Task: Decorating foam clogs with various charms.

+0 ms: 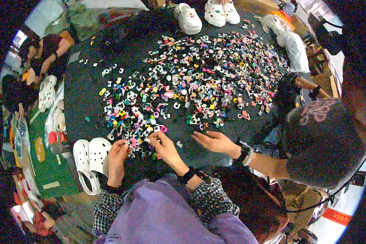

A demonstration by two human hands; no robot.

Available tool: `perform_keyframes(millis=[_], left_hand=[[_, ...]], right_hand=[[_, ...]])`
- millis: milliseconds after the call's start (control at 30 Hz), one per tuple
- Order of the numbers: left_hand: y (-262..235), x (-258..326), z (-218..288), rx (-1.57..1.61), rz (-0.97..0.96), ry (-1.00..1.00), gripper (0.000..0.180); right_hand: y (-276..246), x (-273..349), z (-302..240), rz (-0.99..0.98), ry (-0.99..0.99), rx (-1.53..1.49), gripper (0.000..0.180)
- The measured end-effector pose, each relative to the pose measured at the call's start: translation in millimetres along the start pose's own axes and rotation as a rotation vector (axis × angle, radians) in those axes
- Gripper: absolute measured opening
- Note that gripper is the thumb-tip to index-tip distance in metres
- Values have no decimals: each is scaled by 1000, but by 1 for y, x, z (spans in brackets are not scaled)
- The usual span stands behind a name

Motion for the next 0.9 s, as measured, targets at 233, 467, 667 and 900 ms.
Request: perform_keyframes(millis=[233, 467, 667, 900], left_hand=[[-25, 0, -20, 107, 84, -10, 21], [-50, 18, -48, 168, 92, -92, 20], [-58, 42, -74, 121, 86, -176, 17], [-56, 47, -83, 136, 55, -140, 15]], right_hand=[[-22, -20, -22, 95, -224, 416, 22], [-8, -38, -40, 49, -371, 670, 24], [-6, -22, -30, 46, -403, 855, 25], [3, 21, 5, -239, -332, 1012, 12]])
Point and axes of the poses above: each hand's wrist, its own x-axis away from the middle knuckle, its own y-axis out of the palm, z = x × y, the point moved 5 cm from there along -x, towards the middle knuckle, and after that the axes turned 7 degrees about -y, right-handed, at the moved point
